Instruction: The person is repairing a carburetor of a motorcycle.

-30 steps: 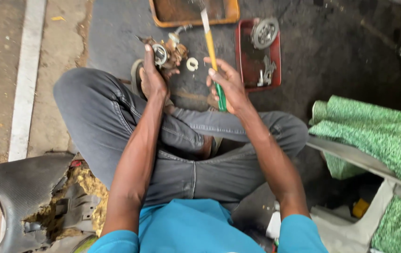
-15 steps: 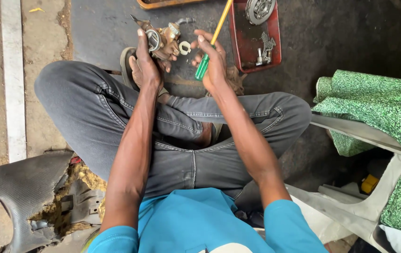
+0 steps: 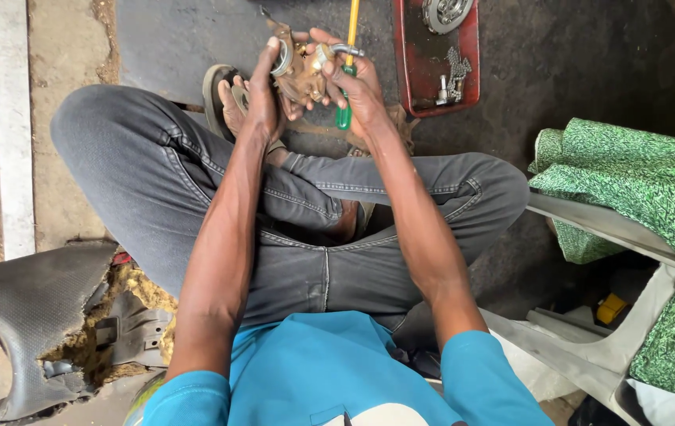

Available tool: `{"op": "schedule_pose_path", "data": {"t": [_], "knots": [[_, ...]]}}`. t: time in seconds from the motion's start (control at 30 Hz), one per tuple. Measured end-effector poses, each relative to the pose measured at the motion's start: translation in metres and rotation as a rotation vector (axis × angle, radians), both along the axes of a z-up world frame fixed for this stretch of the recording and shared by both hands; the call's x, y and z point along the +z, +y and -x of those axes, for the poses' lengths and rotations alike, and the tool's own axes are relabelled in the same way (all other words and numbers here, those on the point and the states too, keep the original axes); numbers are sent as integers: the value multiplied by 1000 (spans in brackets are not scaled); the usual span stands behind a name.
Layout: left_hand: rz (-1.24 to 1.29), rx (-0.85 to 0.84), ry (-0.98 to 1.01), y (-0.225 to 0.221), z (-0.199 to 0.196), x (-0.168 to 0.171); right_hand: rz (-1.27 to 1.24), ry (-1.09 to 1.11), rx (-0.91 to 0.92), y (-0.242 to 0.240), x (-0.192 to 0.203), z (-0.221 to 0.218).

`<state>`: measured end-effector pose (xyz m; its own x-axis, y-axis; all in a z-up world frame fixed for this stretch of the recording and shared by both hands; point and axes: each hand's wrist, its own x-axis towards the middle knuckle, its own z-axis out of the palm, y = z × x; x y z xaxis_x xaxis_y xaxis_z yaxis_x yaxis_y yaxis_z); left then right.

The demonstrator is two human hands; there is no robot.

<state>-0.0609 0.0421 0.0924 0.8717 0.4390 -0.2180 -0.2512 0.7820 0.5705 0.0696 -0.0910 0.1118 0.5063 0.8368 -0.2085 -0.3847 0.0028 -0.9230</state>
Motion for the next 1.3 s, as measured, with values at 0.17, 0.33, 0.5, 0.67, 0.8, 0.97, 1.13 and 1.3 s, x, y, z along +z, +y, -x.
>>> {"op": "schedule_pose_path", "data": {"t": [0.17, 0.33, 0.5, 0.67, 0.8, 0.97, 1.13, 1.3], "knots": [[55, -155, -42, 1, 1, -4, -14, -181, -44, 4, 7, 6], [25, -84, -35, 0, 4, 2, 29, -223, -99, 8, 11, 18], [-10, -45, -62, -3, 4, -1, 36, -246, -182, 7, 10, 25], [-55, -5, -35, -3, 4, -1, 108, -193, -129, 10, 19, 21], [-81, -1, 2, 0, 4, 2, 22, -190, -194, 6, 4, 17], [-85, -1, 26, 2, 3, -9, -78, 58, -371, 0, 29, 9], [-80, -32, 21, -2, -3, -15, -9, -113, -342, -3, 10, -4], [-73, -41, 38, 0, -1, -14, 80, -177, -467, 8, 2, -2]]}}
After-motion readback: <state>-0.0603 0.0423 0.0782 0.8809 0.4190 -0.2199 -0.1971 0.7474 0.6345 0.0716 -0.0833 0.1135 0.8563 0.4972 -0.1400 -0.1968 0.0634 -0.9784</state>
